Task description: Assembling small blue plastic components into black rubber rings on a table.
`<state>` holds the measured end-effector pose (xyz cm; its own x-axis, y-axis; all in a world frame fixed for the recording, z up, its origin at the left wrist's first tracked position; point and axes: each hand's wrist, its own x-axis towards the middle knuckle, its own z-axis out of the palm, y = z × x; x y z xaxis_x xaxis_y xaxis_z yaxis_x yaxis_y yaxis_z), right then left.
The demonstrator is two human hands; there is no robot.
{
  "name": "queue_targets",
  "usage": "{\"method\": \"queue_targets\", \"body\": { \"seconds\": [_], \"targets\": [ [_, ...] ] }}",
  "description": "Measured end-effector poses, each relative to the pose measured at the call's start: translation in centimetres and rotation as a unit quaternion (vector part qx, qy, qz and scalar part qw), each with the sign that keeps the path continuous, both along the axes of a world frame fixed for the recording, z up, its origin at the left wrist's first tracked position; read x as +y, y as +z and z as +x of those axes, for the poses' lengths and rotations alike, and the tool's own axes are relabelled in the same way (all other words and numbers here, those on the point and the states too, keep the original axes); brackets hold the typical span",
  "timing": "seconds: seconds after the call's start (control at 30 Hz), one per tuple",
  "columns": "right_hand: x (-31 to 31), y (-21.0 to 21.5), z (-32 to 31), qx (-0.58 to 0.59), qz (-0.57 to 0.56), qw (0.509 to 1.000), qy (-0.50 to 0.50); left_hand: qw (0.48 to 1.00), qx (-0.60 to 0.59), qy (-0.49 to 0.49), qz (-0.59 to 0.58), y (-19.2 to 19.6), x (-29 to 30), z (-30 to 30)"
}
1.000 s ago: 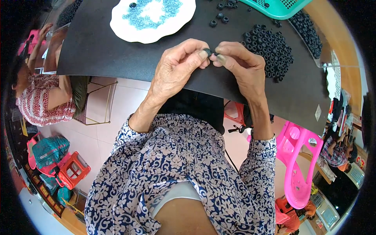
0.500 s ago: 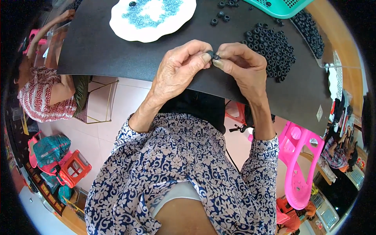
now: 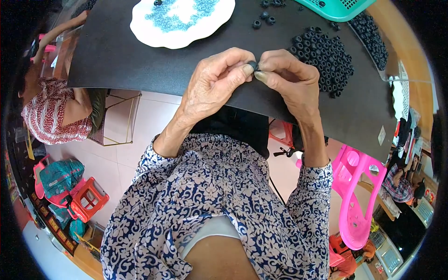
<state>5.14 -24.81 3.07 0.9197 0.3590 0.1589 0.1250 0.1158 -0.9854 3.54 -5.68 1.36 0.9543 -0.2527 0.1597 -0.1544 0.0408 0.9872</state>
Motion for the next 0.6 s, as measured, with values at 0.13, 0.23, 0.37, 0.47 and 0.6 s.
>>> {"method": "queue_targets", "body": {
  "seconds": [0.13,0.23,0.37,0.47,0.6],
  "targets": [
    [-0.4,-0.2,0.2,-0.018,-0.025,0.999,-0.015,1.000,0.009,-0.003,-0.011,0.1,-0.2,0.1],
    [0.0,0.2,-0.3,0.068,0.001,0.997,-0.048,1.000,0.009,-0.002,-0.014,-0.3,-0.2,0.2],
    [-0.1,-0.1,0.0,0.067,0.030,0.997,-0.029,0.999,0.028,-0.003,-0.024,-0.3,-0.3,0.3],
    [-0.3,-0.7,0.2,0.041,0.059,0.997,-0.025,0.999,0.026,-0.010,-0.028,-0.2,-0.5,0.4],
    [-0.6,-0.9,0.4,0.008,0.054,0.998,-0.011,0.999,0.021,-0.002,-0.036,-0.6,-0.8,0.6]
  ]
}}
